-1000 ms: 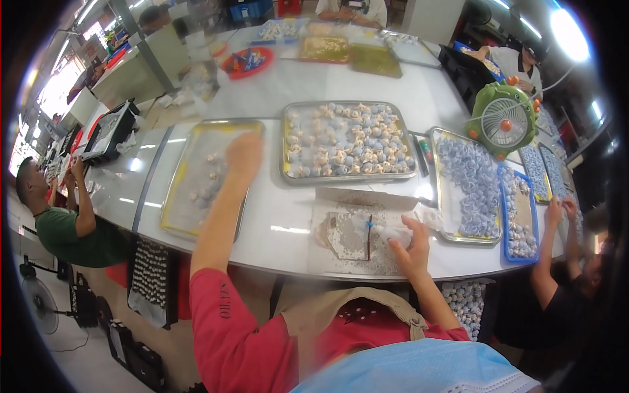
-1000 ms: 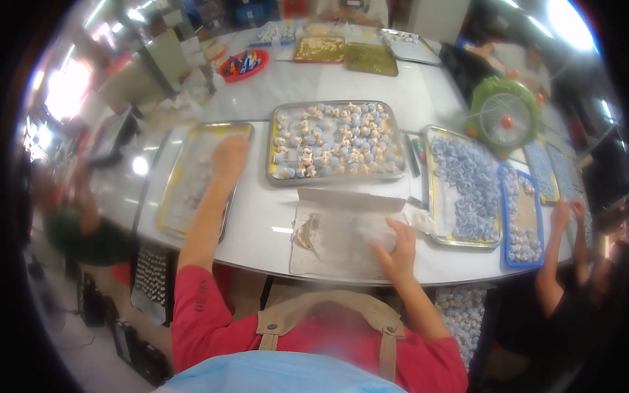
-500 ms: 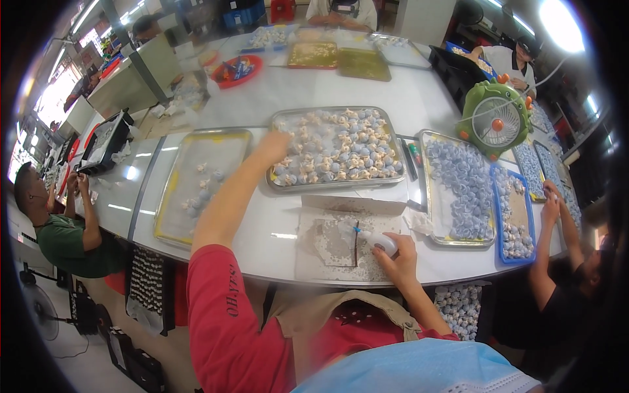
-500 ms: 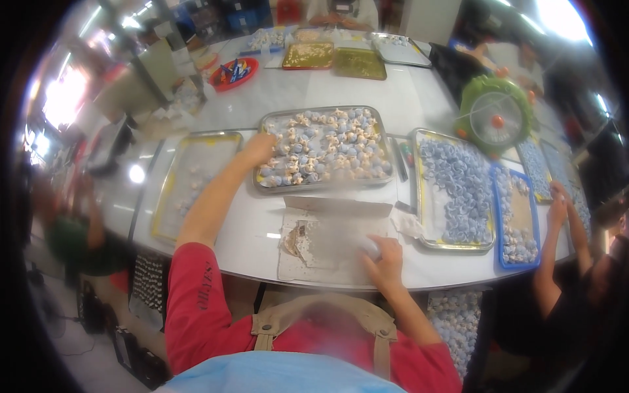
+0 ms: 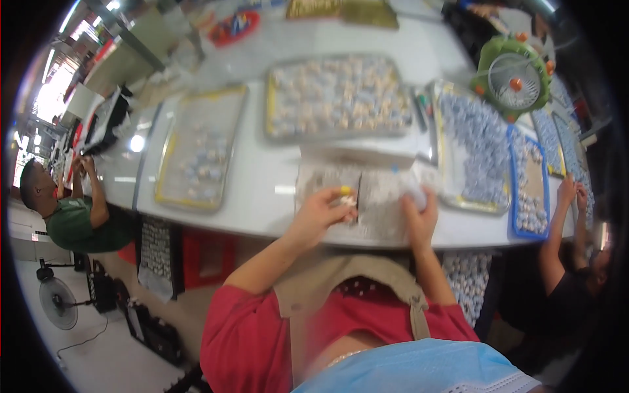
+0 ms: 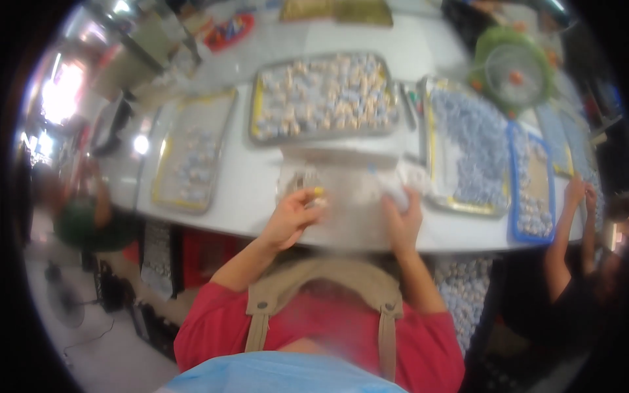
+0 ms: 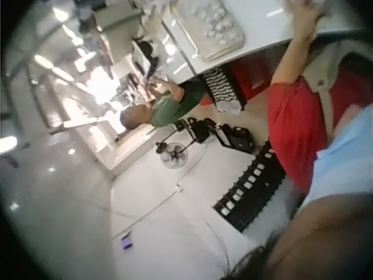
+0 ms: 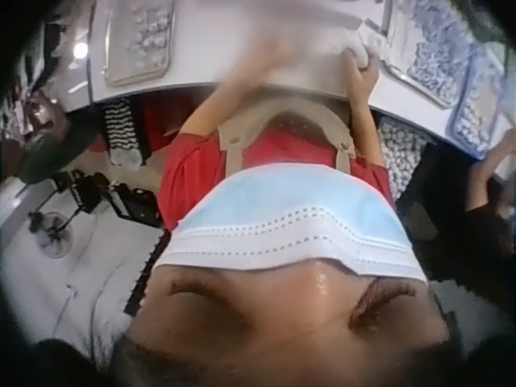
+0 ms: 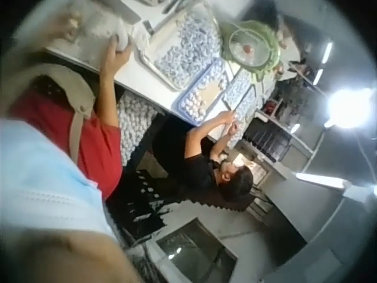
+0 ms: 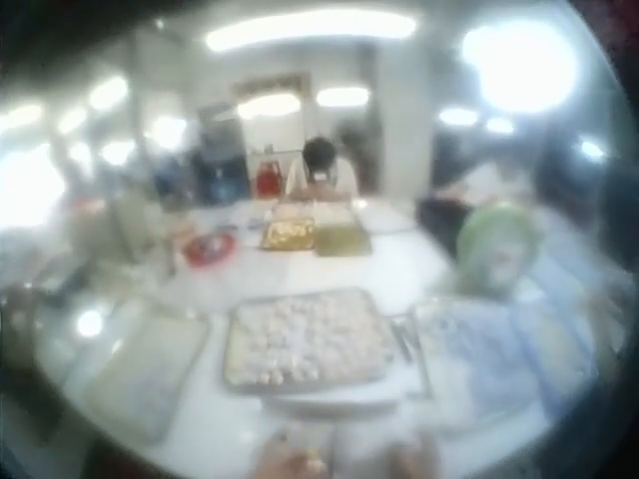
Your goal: The person applies glue from a squeeze bottle onto small figurine pieces, connects the parts together by hand, and places the assembled pieces onto a tray before opening a bottle.
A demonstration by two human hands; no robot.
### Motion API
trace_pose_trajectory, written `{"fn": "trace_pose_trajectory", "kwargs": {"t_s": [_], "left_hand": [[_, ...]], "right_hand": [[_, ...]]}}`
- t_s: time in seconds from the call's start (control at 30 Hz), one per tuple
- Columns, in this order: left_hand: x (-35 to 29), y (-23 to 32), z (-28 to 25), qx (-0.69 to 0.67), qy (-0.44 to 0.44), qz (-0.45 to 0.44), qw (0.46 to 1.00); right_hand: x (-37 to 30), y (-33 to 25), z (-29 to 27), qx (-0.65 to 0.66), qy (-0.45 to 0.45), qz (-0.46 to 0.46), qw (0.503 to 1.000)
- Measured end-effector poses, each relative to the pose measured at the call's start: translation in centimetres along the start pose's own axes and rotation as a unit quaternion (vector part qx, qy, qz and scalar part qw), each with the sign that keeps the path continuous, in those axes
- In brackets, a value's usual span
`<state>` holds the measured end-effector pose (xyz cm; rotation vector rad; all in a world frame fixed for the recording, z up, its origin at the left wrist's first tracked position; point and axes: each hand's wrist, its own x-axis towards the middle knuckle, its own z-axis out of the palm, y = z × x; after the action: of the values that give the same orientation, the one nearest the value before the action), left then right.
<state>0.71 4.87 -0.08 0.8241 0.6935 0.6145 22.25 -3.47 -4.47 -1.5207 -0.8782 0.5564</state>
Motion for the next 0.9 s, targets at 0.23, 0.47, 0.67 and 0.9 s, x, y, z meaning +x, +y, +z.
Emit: {"fn": "trace_pose_trajectory", "kwargs": {"t_s": [0.23, 0.47, 0.67, 0.9], "left_hand": [[-1.9, -1.6, 1.6, -0.054, 0.01, 0.052, 0.997], [-2.9, -3.3, 1.1, -0.02, 0.023, 0.056, 0.998], [-3.6, -2.9, 2.1, -0.018, 0.047, 0.025, 0.998], [-3.3, -3.3, 1.6, 0.024, 0.024, 0.055, 0.998]], "right_hand": [[-0.9, -3.6, -0.4, 0.173, -0.094, 0.049, 0.979], [-2.8, -6.1, -1.8, 0.004, -0.137, -0.018, 0.99], [-2.5, -7.6, -2.1, -0.143, -0.123, -0.165, 0.968], [-2.1, -8.2, -1.9, -0.182, -0.113, -0.214, 0.953]]}}
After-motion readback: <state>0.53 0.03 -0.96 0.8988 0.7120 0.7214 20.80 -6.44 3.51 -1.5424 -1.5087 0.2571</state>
